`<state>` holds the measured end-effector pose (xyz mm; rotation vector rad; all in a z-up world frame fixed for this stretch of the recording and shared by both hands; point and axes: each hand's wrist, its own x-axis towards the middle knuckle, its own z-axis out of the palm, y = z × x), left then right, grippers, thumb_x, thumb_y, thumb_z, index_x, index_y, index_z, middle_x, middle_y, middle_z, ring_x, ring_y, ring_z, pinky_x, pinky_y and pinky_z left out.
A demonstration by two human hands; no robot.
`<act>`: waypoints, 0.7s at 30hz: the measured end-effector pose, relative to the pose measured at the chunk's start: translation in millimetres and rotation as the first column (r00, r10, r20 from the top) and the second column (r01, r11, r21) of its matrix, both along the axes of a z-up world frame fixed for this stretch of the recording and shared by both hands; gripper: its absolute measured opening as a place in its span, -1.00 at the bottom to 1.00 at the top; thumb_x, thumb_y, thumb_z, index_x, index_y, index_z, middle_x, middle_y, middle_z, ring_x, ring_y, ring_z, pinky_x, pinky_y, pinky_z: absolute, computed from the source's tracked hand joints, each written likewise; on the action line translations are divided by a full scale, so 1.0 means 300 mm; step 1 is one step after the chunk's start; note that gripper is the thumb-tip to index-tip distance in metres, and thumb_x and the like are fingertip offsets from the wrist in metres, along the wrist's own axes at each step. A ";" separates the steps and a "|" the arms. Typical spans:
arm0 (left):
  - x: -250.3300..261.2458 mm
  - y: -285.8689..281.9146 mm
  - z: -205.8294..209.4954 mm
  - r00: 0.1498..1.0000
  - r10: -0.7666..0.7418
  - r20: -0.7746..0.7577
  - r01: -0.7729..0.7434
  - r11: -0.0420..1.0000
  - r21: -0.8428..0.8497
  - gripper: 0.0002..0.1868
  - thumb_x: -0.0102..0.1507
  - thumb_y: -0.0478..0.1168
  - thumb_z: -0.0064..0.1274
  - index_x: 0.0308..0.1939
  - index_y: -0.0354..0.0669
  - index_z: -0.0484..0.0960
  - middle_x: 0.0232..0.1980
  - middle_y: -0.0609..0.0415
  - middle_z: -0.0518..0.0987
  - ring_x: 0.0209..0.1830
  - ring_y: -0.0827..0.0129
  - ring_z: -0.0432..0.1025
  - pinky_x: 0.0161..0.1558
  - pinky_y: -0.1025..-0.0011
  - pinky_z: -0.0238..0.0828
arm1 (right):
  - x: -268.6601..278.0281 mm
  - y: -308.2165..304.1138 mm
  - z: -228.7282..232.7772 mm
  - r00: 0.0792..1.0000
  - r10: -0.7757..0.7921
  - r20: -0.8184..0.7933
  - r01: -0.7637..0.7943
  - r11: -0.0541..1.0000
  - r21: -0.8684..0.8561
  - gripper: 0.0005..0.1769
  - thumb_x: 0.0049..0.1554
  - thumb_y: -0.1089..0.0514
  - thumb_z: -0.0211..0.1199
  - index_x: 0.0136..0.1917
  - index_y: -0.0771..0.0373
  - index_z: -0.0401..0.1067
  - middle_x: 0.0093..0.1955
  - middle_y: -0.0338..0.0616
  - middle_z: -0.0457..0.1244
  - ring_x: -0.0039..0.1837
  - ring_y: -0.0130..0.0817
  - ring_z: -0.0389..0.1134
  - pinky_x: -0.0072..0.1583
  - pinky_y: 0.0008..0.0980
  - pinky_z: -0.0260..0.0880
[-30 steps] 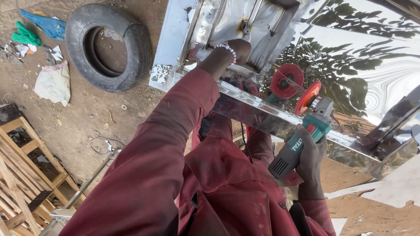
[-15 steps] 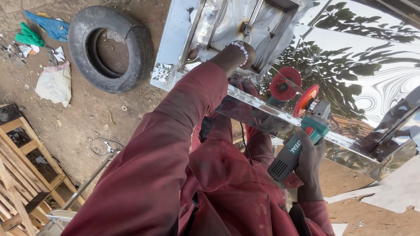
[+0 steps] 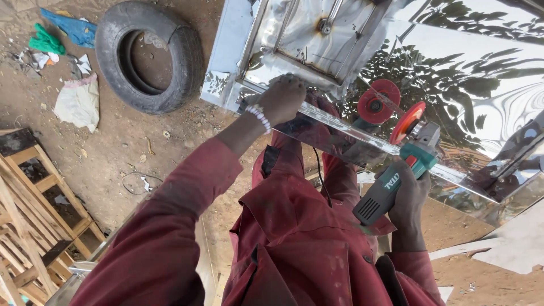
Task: The person uses an angle grinder with a polishing pad to polish the surface of a stainless steel kitchen sink. They move the tool across the sink's exterior and interior surfaces, then briefly wipe the interior with their hand before resuming polishing.
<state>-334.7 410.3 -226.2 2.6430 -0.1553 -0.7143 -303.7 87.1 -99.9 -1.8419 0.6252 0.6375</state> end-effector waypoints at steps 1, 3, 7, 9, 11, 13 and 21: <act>-0.011 0.012 0.071 1.000 0.003 0.000 -0.003 1.000 -0.003 -0.75 0.12 -0.35 0.20 -0.16 -0.46 0.68 -0.18 -0.27 0.62 -0.14 -0.21 0.59 -0.13 -0.05 0.55 | 0.001 0.014 0.010 1.000 0.003 0.000 -0.003 1.000 -0.003 -0.59 0.15 0.01 0.44 0.10 0.20 0.31 -0.20 -0.10 0.36 -0.20 -0.33 0.47 -0.15 -0.27 0.56; -0.040 0.035 0.212 0.930 0.366 -0.023 -0.364 0.913 -0.184 -0.81 0.29 -0.43 -0.10 -0.12 -0.49 0.60 -0.06 -0.36 0.56 -0.05 -0.28 0.53 -0.06 -0.02 0.55 | 0.001 0.040 0.030 1.000 0.014 -0.001 -0.014 1.000 0.008 -0.57 0.13 -0.01 0.47 0.08 0.18 0.31 -0.20 -0.10 0.35 -0.18 -0.32 0.47 -0.13 -0.28 0.56; -0.073 0.058 0.023 0.863 0.497 0.090 -0.472 0.858 -0.202 -0.85 0.33 -0.37 -0.09 -0.16 -0.35 0.60 -0.12 -0.25 0.56 -0.08 -0.21 0.54 -0.06 -0.01 0.56 | 0.009 0.078 0.071 0.999 0.033 0.007 -0.033 0.998 0.049 -0.57 0.16 0.01 0.47 0.09 0.20 0.30 -0.19 -0.10 0.36 -0.17 -0.32 0.48 -0.10 -0.27 0.57; -0.026 0.048 0.006 0.793 0.578 0.193 -0.546 0.814 -0.198 -0.89 0.35 -0.34 0.00 -0.28 -0.21 0.58 -0.24 0.03 0.59 -0.16 0.17 0.51 -0.12 0.20 0.59 | 0.024 0.108 0.108 0.994 -0.036 -0.103 0.041 0.998 0.043 -0.66 0.11 0.10 0.29 0.13 0.17 0.33 -0.29 -0.20 0.25 -0.31 -0.35 0.33 -0.23 -0.35 0.47; 0.035 0.042 -0.095 0.779 0.558 0.287 -0.552 0.827 -0.109 -0.93 0.26 -0.34 0.09 -0.33 -0.22 0.60 -0.26 0.01 0.57 -0.19 0.17 0.48 -0.05 0.19 0.54 | 0.012 0.099 0.084 0.996 -0.029 -0.088 0.034 0.997 0.064 -0.68 0.11 0.12 0.29 0.11 0.18 0.32 -0.30 -0.17 0.25 -0.32 -0.32 0.33 -0.26 -0.35 0.44; 0.098 0.034 -0.203 0.767 0.524 0.371 -0.559 0.829 -0.017 -0.95 0.17 -0.34 0.17 -0.38 -0.23 0.62 -0.28 0.00 0.56 -0.22 0.17 0.46 0.01 0.18 0.49 | 0.003 0.092 0.072 0.997 -0.025 -0.077 0.031 0.996 0.083 -0.69 0.11 0.14 0.30 0.09 0.18 0.32 -0.31 -0.15 0.24 -0.33 -0.29 0.33 -0.29 -0.34 0.41; 0.351 0.015 -0.400 0.833 0.525 -0.176 -0.426 0.811 0.401 -0.85 0.29 -0.08 0.01 -0.22 0.10 0.69 -0.20 0.14 0.66 -0.07 0.17 0.48 -0.07 0.24 0.42 | -0.023 0.072 0.041 0.995 -0.028 -0.096 0.030 0.999 0.023 -0.74 0.10 0.19 0.28 0.07 0.21 0.36 -0.25 -0.14 0.28 -0.30 -0.31 0.33 -0.25 -0.34 0.45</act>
